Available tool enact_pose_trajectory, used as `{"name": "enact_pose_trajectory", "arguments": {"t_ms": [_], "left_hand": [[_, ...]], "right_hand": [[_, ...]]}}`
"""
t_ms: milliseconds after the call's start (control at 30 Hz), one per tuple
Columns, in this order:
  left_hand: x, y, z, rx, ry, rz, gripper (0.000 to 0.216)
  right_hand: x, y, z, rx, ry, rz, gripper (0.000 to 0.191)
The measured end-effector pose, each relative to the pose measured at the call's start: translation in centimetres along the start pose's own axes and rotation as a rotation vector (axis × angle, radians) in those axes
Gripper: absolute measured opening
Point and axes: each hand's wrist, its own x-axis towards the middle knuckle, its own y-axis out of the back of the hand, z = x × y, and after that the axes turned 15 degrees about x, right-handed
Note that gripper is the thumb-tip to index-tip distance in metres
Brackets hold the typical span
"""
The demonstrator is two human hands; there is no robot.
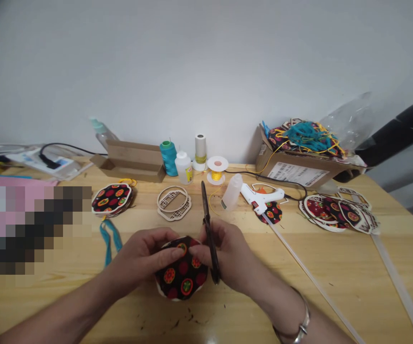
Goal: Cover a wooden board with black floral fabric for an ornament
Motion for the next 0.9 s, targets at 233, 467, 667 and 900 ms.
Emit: {"name": "enact_pose_trajectory", "arguments": {"t_ms": [233,467,667,900], "left_hand": [[0.0,-0.2,-0.4,0.045,-0.030,0.082,0.028],[0.2,-0.2,-0.3,-0.180,-0.047,-0.041,0.026],[0.5,-0.4,-0.6,-0.273,-0.044,-0.077,0.027],[0.5,0.3,-0.6,-0.271,0.034,0.026,0.029]], "right_hand": [[0.0,-0.2,0.2,0.027,0.000,0.010,0.026],[0.3,0.0,0.4,0.064,0.085,0.155,0.028],[0.6,-0.2,-0.2,-0.011,0.171,0.228,0.027],[-2.0,3.4,-4.9,-0.894,0.335,0.533,0.018]]}}
